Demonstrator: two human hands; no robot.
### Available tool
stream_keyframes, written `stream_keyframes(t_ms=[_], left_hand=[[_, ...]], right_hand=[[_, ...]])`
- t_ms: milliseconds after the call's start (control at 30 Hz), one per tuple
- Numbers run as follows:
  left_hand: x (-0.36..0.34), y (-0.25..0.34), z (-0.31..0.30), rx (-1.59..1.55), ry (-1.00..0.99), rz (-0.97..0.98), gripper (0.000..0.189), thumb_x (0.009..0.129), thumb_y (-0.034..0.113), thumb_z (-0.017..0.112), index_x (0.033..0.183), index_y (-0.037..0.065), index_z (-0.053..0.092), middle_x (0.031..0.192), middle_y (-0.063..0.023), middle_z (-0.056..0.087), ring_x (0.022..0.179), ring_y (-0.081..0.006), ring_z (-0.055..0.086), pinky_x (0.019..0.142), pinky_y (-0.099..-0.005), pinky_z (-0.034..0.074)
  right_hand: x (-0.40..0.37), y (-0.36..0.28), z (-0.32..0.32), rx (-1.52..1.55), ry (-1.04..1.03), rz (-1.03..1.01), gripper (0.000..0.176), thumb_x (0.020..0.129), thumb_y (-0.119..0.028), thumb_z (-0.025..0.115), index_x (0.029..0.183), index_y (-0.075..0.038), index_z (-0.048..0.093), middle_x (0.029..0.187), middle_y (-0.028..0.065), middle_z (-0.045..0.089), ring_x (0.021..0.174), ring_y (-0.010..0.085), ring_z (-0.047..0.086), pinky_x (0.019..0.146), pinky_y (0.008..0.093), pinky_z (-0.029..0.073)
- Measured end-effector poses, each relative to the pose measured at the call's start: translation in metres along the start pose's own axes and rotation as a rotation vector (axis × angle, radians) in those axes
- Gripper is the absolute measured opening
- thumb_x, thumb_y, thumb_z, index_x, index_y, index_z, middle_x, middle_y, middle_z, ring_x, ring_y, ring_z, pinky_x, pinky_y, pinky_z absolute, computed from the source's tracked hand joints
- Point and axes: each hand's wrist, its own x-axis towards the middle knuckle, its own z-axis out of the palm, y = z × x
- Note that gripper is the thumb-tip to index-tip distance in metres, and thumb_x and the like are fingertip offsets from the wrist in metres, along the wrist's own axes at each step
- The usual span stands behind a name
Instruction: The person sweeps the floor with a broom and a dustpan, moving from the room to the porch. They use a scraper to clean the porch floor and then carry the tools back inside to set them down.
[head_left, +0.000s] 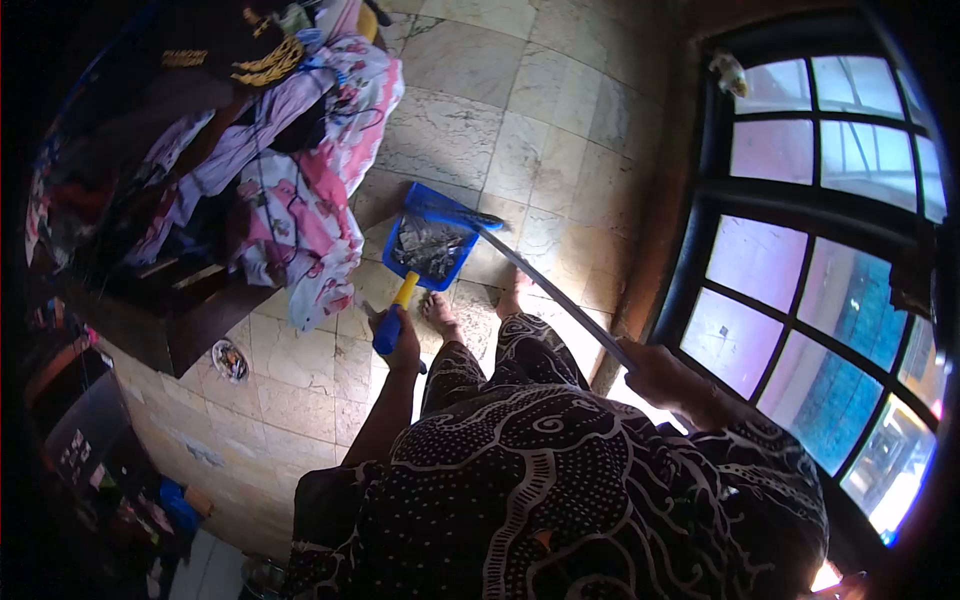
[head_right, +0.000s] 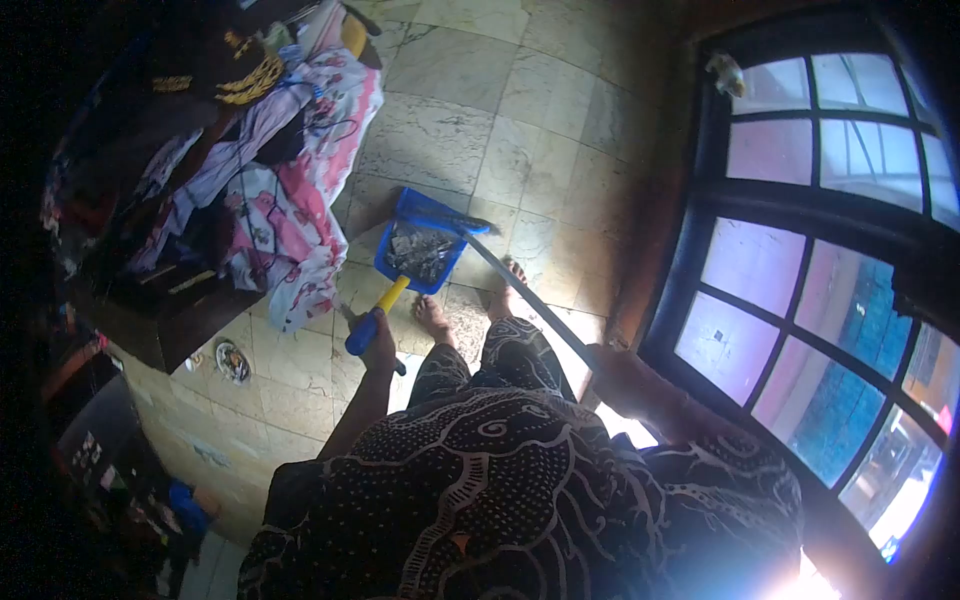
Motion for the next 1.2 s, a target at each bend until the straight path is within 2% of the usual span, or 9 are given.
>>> stream_keyframes(t_ms=[100,567,667,767,867,933,967,1033,1200], left_hand=[[0.008,-0.028,-0.043,0.185,0.016,0.227,0.018,0.079,0.016,0.059,0.084,-0.001,0.052,0.077,-0.0129,0.053,0.068,-0.0292,0.054,0.061,-0.0352,0.045],[-0.011,0.007,-0.033,0.034,-0.229,-0.14,0.036,0.074,0.018,0.067,0.1,0.003,0.047,0.094,-0.0073,0.048,0.087,-0.0174,0.048,0.075,-0.0314,0.042],[-0.022,0.006,-0.034,0.026,-0.224,-0.225,0.045,0.072,0.019,0.068,0.106,0.005,0.042,0.088,-0.0042,0.047,0.069,-0.0119,0.044,0.06,-0.0262,0.038],[-0.024,0.013,-0.043,0.085,-0.211,-0.053,0.044,0.073,0.021,0.067,0.106,0.007,0.042,0.075,-0.001,0.048,0.04,-0.0053,0.033,0.036,-0.0203,0.029],[-0.014,0.061,-0.058,-0.142,-0.306,-0.608,0.052,0.072,0.018,0.069,0.112,0.003,0.039,0.082,-0.0028,0.047,0.07,-0.0124,0.046,0.061,-0.0241,0.038],[-0.012,0.047,-0.058,-0.218,-0.24,-0.461,0.043,0.075,0.018,0.066,0.107,0.002,0.042,0.079,-0.002,0.047,0.067,-0.0119,0.046,0.06,-0.0233,0.039],[-0.008,0.032,-0.055,-0.227,-0.251,-0.452,0.043,0.075,0.018,0.066,0.107,0.002,0.042,0.079,-0.002,0.047,0.067,-0.0119,0.046,0.06,-0.0233,0.039],[0.001,0.001,-0.054,-0.193,-0.126,-0.137,0.032,0.077,0.017,0.064,0.099,0.001,0.046,0.079,-0.0024,0.048,0.07,-0.0121,0.047,0.062,-0.025,0.04],[0.02,-0.002,-0.054,-0.047,-0.181,-0.033,0.026,0.083,0.021,0.056,0.09,-0.002,0.047,0.08,-0.0083,0.049,0.072,-0.0195,0.049,0.064,-0.0301,0.041]], right_hand=[[0.011,0.066,0.043,0.033,0.31,-0.314,0.034,0.073,-0.005,0.05,0.108,-0.004,0.048,0.073,0.019,0.056,0.067,0.0325,0.057,0.061,0.0365,0.045],[0.335,0.233,-0.264,-0.334,0.683,0.358,0.032,0.075,-0.012,0.05,0.106,-0.006,0.055,0.103,0.0176,0.057,0.098,0.0316,0.054,0.082,0.0403,0.045],[0.403,0.325,-0.271,-0.312,0.765,0.447,0.032,0.075,-0.014,0.05,0.105,-0.005,0.056,0.103,0.0175,0.057,0.097,0.0318,0.055,0.082,0.0398,0.045],[0.36,0.336,-0.222,-0.368,0.686,0.469,0.028,0.076,-0.013,0.049,0.1,-0.003,0.058,0.102,0.0208,0.056,0.096,0.0334,0.054,0.08,0.0404,0.046],[0.302,0.358,-0.133,0.146,0.717,0.499,0.023,0.078,-0.016,0.048,0.094,-0.002,0.057,0.096,0.0221,0.057,0.092,0.0334,0.056,0.075,0.0405,0.047],[0.237,0.337,-0.059,-0.119,0.749,0.467,0.027,0.078,-0.027,0.05,0.089,-0.003,0.057,0.085,0.0195,0.059,0.078,0.0325,0.059,0.065,0.041,0.048],[0.219,0.333,-0.021,0.643,0.797,0.538,0.029,0.077,-0.031,0.053,0.086,-0.003,0.056,0.079,0.0194,0.059,0.073,0.0337,0.058,0.062,0.0407,0.048],[0.178,0.321,0.051,0.196,0.57,0.461,0.021,0.071,-0.018,0.059,0.085,-0.002,0.054,0.075,0.0213,0.058,0.069,0.0354,0.058,0.061,0.0399,0.048],[0.073,0.203,0.146,0.405,0.492,0.14,0.032,0.071,-0.009,0.053,0.102,-0.001,0.052,0.06,0.0104,0.053,0.048,0.0204,0.052,0.045,0.0322,0.042]])
